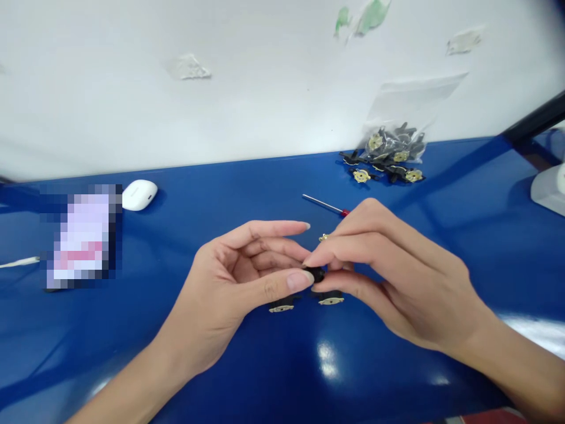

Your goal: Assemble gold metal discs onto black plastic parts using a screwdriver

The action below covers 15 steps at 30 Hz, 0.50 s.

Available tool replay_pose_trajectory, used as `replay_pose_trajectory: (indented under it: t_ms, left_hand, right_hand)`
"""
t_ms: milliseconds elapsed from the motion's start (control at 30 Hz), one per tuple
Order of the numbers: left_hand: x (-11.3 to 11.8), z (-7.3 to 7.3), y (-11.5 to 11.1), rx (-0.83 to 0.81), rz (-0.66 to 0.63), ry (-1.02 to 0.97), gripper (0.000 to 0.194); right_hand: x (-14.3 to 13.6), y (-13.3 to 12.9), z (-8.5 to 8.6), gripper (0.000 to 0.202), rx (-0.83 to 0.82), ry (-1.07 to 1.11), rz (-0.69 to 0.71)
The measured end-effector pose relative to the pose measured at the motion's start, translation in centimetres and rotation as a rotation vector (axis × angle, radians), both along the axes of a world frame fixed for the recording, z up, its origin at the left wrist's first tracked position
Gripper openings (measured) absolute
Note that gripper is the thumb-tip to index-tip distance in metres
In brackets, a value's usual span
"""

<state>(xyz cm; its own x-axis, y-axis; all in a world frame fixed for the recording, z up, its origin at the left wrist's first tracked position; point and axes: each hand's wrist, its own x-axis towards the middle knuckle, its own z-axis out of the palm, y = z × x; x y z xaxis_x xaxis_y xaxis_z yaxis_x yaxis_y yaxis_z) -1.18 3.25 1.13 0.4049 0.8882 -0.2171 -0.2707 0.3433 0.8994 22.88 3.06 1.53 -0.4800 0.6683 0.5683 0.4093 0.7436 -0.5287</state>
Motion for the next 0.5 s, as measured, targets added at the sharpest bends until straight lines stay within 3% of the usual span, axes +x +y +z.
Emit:
replay_pose_trajectory:
  t_ms: [200, 333, 433, 500]
  left_hand:
    - [0.2, 1.9, 0.4, 0.452, 0.186, 0.593, 0.007]
    - [1.6, 2.5, 2.5, 0.676, -0.013, 0.810, 0.002]
    - [2.9, 1.7, 4.5, 0.779, -0.197, 0.815, 0.007]
    - [3.7, 1.0, 5.4, 0.803, -0.232, 0.813, 0.006]
  right_hand:
    - [1.6, 0.7, 0.3, 0.011, -0.037, 0.081, -0.197]
    - [2.4, 1.0, 0.4, 0.011, -0.086, 0.117, -0.288]
    - [2.6, 1.2, 0.4, 0.013, -0.046, 0.112, -0.296]
    - [2.7, 1.3, 0.4, 0.014, -0.011, 0.088, -0.278]
